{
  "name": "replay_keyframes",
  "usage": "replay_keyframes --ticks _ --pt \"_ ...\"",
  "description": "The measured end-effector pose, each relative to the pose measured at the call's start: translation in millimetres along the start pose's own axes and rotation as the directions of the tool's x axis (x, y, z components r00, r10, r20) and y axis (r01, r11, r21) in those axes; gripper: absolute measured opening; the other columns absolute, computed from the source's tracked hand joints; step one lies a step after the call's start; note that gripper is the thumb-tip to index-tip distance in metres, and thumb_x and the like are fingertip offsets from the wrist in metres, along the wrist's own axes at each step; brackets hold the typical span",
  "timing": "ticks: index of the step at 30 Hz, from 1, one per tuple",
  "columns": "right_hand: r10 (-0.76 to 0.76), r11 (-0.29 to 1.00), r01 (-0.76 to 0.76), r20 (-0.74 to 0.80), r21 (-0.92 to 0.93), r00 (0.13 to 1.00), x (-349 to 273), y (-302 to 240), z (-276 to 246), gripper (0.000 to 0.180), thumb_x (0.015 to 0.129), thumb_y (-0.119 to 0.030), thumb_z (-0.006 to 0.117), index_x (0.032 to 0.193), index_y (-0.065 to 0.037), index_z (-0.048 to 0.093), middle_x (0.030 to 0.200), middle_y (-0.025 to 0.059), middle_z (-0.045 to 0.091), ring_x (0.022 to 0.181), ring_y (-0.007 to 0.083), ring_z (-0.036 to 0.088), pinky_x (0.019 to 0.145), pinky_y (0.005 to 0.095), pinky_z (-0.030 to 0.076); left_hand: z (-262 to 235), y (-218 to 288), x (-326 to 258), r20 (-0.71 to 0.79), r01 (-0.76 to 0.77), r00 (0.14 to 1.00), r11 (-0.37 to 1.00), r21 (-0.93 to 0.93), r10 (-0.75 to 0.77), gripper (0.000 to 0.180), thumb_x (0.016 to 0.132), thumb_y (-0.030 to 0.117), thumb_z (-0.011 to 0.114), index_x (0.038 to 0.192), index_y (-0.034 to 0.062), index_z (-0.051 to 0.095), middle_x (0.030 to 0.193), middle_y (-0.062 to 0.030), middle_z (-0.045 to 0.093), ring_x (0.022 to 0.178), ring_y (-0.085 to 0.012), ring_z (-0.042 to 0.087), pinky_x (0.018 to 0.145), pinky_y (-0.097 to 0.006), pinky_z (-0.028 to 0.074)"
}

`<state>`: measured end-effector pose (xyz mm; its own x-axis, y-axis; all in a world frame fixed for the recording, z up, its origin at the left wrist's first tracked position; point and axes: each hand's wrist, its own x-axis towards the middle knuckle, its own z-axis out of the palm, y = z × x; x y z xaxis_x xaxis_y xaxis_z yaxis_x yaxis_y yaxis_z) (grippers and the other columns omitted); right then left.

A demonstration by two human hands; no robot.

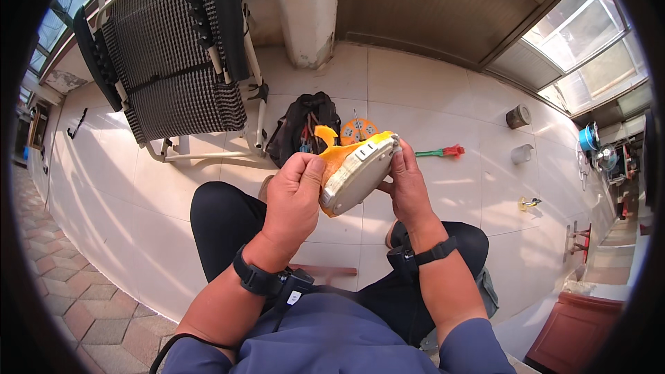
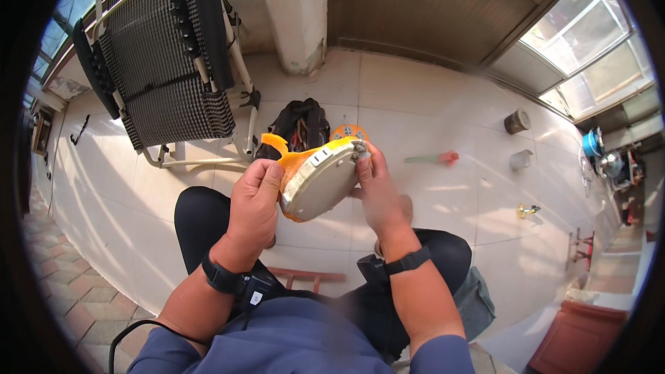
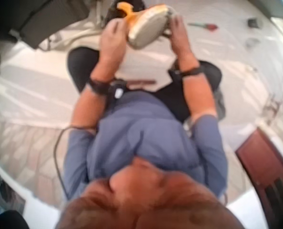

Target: The person sits on the floor and assembles a white circular electrical device with multiple sockets. They wrap a yellow strap around the device's edge, align the components, and press the parts together to secure the assembly.

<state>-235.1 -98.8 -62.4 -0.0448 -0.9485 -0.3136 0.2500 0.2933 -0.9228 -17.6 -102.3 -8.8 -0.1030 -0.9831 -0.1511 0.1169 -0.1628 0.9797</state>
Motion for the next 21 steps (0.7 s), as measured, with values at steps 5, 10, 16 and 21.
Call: replay_keyframes --ticks 5,10,16,21 --pt "-0.014 0.974 -0.012 0.113 0.227 0.994 -3.1 3.9 8.7 0.094 0.083 -0.079 0.064 0.15 -0.019 0.036 0.135 0.004 0.052 0.128 0.0215 0.055 0.101 0.0476 0.052 5.4 0.6 -11.5 0.118 -0.131 0.987 0.964 0.233 0.106 0.02 0.108 0.018 0.056 0.103 -0.0003 0.063 0.081 -0.0018 0.06 0.073 -0.0065 0.054 0.064 -0.025 0.047" --pt "-0.054 0.977 0.037 0.078 0.209 0.996 -2.0 -6.9 11.5 0.095 0.078 -0.073 0.076 0.144 -0.016 0.037 0.129 0.0053 0.05 0.129 0.0216 0.053 0.104 0.0436 0.049 14.6 17.4 -17.9 0.165 -0.117 0.983 0.961 0.249 0.077 0.023 0.108 0.02 0.056 0.104 -0.0006 0.063 0.084 -0.0022 0.06 0.073 -0.0069 0.054 0.065 -0.024 0.047" --pt "-0.25 0.964 0.228 0.168 0.137 0.954 -0.1 -7.5 13.1 0.099 0.074 -0.069 0.08 0.144 -0.014 0.036 0.13 0.0084 0.046 0.133 0.0283 0.048 0.111 0.0444 0.043 12.6 18.2 -14.0 0.235 -0.023 0.972 0.992 0.127 -0.007 0.023 0.107 0.02 0.059 0.115 -0.0007 0.064 0.102 -0.002 0.067 0.083 -0.0056 0.056 0.072 -0.023 0.049" --pt "-0.216 0.971 0.192 0.181 0.14 0.96 -2.5 -12.9 16.6 0.101 0.075 -0.068 0.08 0.146 -0.014 0.034 0.134 0.0106 0.044 0.132 0.0285 0.048 0.112 0.0442 0.043 18.7 11.4 -20.3 0.211 -0.152 0.967 0.988 0.04 0.14 0.022 0.106 0.017 0.061 0.117 -0.0012 0.065 0.112 -0.005 0.07 0.092 -0.0076 0.061 0.08 -0.025 0.052"
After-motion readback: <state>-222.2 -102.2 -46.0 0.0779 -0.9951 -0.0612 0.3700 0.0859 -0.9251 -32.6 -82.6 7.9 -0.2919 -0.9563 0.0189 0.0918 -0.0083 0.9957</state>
